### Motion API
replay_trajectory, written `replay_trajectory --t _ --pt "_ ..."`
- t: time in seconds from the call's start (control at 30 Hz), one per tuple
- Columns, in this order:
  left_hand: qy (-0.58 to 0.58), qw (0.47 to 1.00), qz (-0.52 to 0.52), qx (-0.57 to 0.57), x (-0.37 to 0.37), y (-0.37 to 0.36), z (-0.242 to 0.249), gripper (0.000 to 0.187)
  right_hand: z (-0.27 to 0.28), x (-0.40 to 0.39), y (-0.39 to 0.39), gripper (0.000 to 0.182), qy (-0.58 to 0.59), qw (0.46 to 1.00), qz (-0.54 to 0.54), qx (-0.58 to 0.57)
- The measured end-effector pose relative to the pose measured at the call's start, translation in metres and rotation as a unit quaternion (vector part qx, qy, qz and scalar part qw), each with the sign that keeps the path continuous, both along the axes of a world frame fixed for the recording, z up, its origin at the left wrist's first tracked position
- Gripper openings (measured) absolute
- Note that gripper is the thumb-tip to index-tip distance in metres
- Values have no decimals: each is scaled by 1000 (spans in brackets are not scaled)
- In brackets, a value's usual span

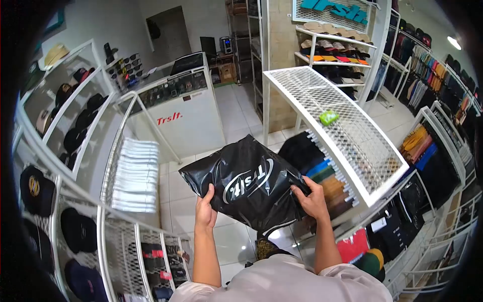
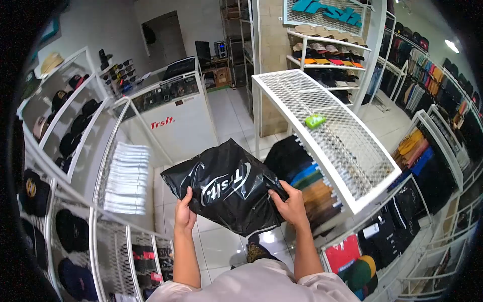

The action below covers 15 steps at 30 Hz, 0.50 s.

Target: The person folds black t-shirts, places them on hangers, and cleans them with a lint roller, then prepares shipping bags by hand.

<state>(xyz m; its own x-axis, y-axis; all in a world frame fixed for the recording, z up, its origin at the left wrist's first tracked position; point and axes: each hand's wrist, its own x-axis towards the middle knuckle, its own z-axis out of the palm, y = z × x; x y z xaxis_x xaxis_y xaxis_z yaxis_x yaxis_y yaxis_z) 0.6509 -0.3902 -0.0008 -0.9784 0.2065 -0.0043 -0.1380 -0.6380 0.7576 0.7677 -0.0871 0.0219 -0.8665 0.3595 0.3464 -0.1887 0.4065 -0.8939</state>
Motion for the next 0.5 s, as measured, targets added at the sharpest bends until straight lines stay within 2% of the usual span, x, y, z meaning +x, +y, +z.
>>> replay_trajectory --t 0.23,0.33,0.37,0.5 --pt "25 1000 5 -11 -141 59 45 40 41 -146 54 26 35 998 -12 47" --pt "43 999 3 7 -193 82 57 36 70 -182 72 25 -23 998 -34 53" --pt "50 999 -16 5 -210 92 63 39 60 -200 82 27 55 995 -49 73" --pt "83 992 -90 7 -282 134 81 41 72 -236 116 30 13 995 -97 32"
